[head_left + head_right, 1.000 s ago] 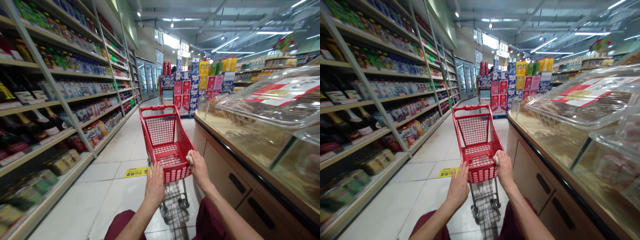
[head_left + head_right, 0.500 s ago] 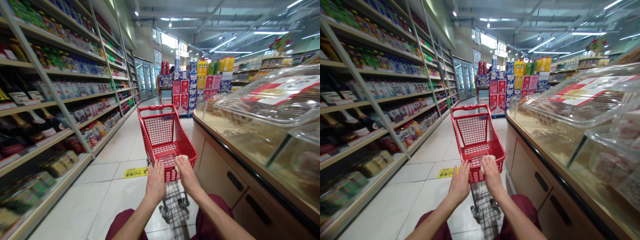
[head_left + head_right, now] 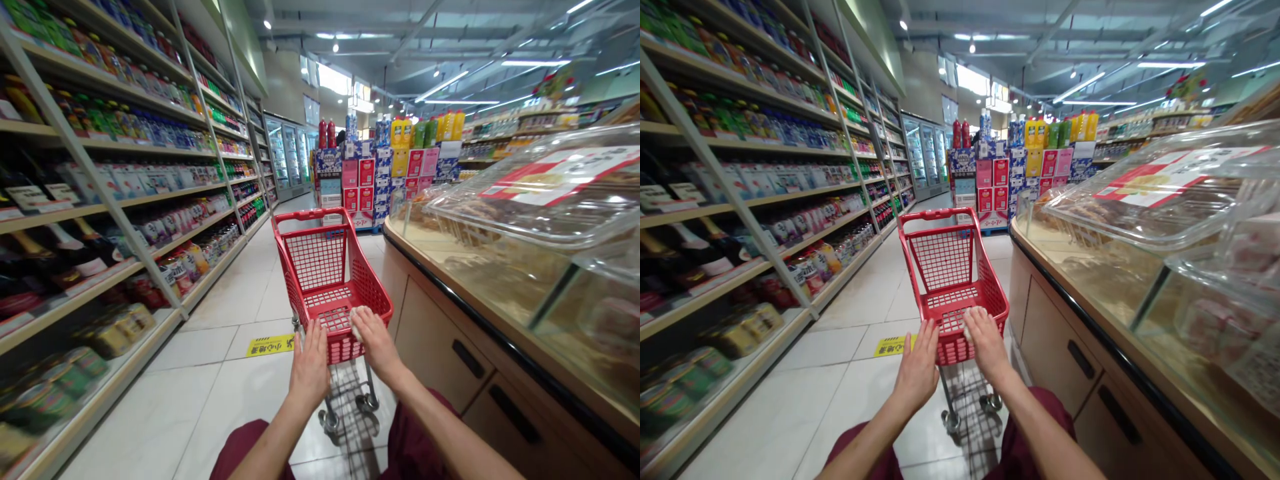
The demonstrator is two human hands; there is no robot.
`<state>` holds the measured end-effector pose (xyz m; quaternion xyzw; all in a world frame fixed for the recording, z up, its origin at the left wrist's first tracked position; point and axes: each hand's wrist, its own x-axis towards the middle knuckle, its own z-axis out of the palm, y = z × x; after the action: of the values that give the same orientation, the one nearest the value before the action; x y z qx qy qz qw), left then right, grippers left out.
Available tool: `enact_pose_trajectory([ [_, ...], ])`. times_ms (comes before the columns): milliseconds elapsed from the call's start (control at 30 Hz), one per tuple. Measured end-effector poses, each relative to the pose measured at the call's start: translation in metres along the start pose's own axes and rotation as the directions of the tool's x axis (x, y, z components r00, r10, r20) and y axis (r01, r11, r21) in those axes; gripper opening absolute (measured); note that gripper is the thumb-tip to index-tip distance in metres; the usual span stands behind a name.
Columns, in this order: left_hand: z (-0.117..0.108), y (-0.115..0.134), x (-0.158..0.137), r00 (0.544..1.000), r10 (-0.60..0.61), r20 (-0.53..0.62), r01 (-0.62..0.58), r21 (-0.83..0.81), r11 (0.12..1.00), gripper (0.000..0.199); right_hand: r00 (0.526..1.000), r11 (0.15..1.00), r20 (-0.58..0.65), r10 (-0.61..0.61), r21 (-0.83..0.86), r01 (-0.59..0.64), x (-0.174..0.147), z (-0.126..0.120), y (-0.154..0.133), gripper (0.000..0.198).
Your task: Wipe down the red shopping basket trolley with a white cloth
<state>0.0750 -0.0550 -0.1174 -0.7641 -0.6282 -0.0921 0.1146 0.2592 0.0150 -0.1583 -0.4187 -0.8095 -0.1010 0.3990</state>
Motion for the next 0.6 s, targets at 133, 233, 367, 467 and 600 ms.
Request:
enact_pose_trajectory([
  [133, 0.002, 0.001, 0.0, 1.0, -0.012, -0.019, 0.011, -0.01, 1.0, 0.064, 0.973, 0.971, -0.093, 0.213, -0.087, -0.221, 0.002, -0.006, 0.016, 0.05],
  [233, 0.003, 0.002, 0.001, 0.999, -0.019, -0.031, 0.019, 0.0, 1.0, 0.063, 0.996, 0.997, -0.064, 0.064, -0.042, -0.066, 0.0, 0.0, 0.002, 0.048],
  [367, 0.004, 0.001, 0.001, 1.0, -0.019, -0.007, 0.019, 0.021, 1.0, 0.063, 0.999, 0.999, -0.014, -0.041, -0.021, 0.04, 0.0, 0.0, -0.003, 0.047],
  [467, 0.005, 0.0, 0.001, 1.0, -0.021, 0.005, 0.021, 0.021, 1.0, 0.064, 0.984, 0.983, -0.084, 0.157, -0.081, -0.163, 0.001, -0.005, 0.014, 0.048],
  [600, 0.009, 0.003, 0.001, 0.999, -0.024, -0.022, 0.025, 0.032, 0.999, 0.064, 0.995, 0.997, -0.077, 0.071, -0.031, -0.073, -0.002, 0.001, 0.005, 0.048],
])
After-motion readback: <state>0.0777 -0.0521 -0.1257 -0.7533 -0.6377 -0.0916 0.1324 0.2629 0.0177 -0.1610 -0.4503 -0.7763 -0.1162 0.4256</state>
